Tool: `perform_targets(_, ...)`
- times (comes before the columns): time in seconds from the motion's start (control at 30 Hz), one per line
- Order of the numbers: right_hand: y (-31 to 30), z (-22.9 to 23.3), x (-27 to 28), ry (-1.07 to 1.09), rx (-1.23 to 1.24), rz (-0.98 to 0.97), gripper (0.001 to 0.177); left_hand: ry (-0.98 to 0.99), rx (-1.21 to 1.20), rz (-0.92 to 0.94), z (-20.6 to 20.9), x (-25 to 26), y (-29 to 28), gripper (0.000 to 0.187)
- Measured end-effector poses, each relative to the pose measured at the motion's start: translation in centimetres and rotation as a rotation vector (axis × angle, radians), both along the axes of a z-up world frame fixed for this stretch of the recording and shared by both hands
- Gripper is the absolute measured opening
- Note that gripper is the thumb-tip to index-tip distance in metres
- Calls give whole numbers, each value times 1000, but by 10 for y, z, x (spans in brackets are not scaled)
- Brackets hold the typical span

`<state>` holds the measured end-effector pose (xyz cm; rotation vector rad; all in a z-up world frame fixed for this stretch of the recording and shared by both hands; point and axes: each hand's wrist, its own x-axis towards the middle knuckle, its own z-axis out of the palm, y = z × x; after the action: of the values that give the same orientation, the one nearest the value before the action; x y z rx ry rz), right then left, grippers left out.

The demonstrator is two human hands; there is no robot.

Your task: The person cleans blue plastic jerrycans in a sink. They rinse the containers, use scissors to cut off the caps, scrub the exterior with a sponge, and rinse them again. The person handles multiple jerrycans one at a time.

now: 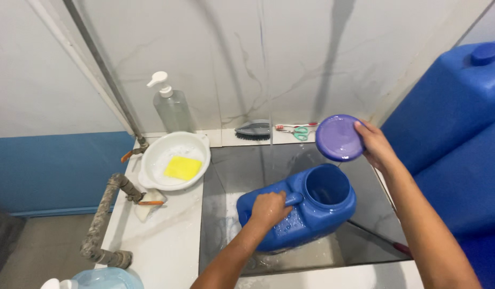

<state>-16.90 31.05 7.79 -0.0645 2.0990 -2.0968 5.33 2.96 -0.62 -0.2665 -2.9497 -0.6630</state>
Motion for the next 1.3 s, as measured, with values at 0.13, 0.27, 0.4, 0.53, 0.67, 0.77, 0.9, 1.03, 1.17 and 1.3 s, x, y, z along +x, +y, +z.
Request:
perform_targets(0.13, 24, -25, 44, -141, 68, 112, 46, -30, -3, 20, 3, -14, 15, 37)
perform_targets(0.27, 29, -81, 56, 470, 770, 257, 46, 4, -3, 10, 3, -21, 32, 36)
perform_targets(0.4, 19, -63, 76, 986, 1262, 443, 58, -10, -29, -25, 6, -26, 43, 34)
perform_targets(0.53, -10, -23, 108, 833, 1453, 611, 78, -8, -52, -31, 6, -32, 49, 32)
perform_targets(0.67, -26, -18, 132, 659, 1529, 357, 71, -5, -31, 0, -2, -34, 57, 30)
perform_targets(0.77, -18, -19, 140, 657, 1526, 361, 79, -17, -31, -43, -4, -29, 62, 27)
perform_targets(0.9, -1, -19, 130, 623, 1437, 443, 86, 14, -88, -204, 9, -48, 52, 28)
perform_targets(1.03, 5, -22, 124, 648, 1362, 442, 84, 44, -120, -247, 16, -58, 50, 27)
perform_targets(1.17, -9, -37, 134, 676, 1444, 251, 81, -39, -83, -86, 6, -47, 59, 20)
perform_targets(1.3, -10, -46, 133, 607, 1439, 116, 76, -133, -51, -34, -6, -44, 78, 20)
